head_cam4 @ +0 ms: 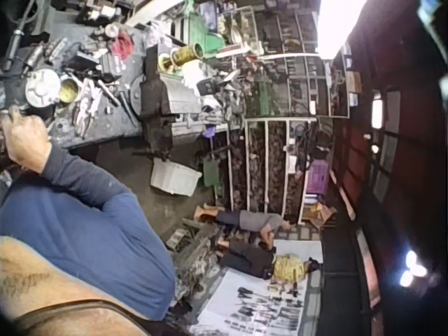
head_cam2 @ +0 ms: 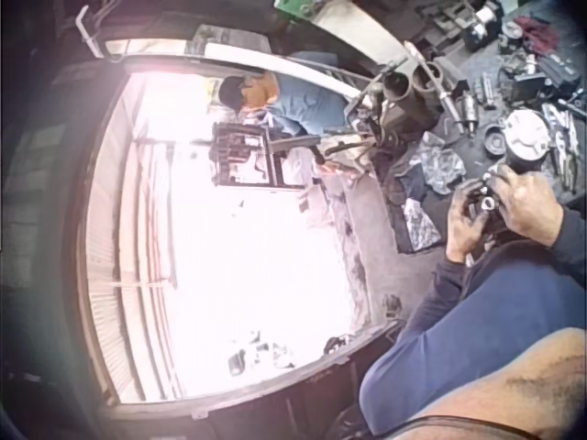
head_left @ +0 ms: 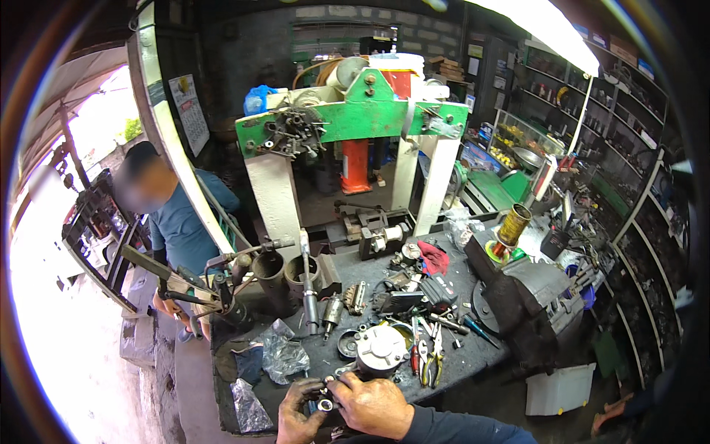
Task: The person disassembles a small electric motor, removes the rotor, and uses a screwdriver and wrench to adjust components. They then reassemble the motor and test it using a power source.
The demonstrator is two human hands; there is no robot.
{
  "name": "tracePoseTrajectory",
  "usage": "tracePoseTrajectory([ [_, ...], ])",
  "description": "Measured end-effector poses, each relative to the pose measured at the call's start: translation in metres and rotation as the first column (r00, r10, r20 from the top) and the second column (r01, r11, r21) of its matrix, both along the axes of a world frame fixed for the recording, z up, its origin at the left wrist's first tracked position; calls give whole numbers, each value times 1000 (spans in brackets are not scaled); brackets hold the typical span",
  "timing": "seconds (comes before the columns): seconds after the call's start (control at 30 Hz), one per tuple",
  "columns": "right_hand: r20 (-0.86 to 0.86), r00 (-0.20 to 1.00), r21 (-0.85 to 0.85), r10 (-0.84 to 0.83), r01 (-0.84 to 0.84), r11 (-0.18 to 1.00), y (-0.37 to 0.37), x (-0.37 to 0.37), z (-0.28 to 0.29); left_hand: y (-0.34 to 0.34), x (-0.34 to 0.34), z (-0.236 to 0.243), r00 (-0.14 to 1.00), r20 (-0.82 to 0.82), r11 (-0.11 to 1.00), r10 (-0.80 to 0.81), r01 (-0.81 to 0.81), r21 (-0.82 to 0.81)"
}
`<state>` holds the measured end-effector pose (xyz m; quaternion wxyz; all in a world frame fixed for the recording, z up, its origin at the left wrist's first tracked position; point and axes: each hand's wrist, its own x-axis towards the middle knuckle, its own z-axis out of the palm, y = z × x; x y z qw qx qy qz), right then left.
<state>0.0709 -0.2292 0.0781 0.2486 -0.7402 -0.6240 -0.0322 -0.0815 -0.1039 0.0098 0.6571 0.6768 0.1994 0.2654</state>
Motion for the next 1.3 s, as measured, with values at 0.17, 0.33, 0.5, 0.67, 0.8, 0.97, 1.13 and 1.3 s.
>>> tracePoseTrajectory([
  [0.17,114,993,-25,14,-11,1000,-1,1,-5,1,6,3,999,27,998,33,-35,61],
  [0.33,18,999,-33,29,-28,999,2,1,-5,0,6,6,999,-2,985,40,-39,170],
  [0.5,194,981,-150,4,26,988,8,-4,7,-1,6,5,996,-40,988,77,-71,136],
  [0.67,323,944,-208,61,8,978,7,-5,20,2,1,1,1000,-15,987,18,-16,157],
  [0.8,278,948,-229,156,-92,969,14,6,23,4,-1,0,999,-49,984,-3,12,180],
  [0.97,307,941,-261,140,-58,964,17,5,25,6,-3,0,997,-72,952,-22,43,303],
  [1.13,274,957,-226,95,-32,974,16,0,25,8,-4,0,998,-50,957,-30,43,287],
  [1.3,306,950,-261,63,20,965,17,-1,24,10,-4,6,997,-75,925,-28,54,376],
])
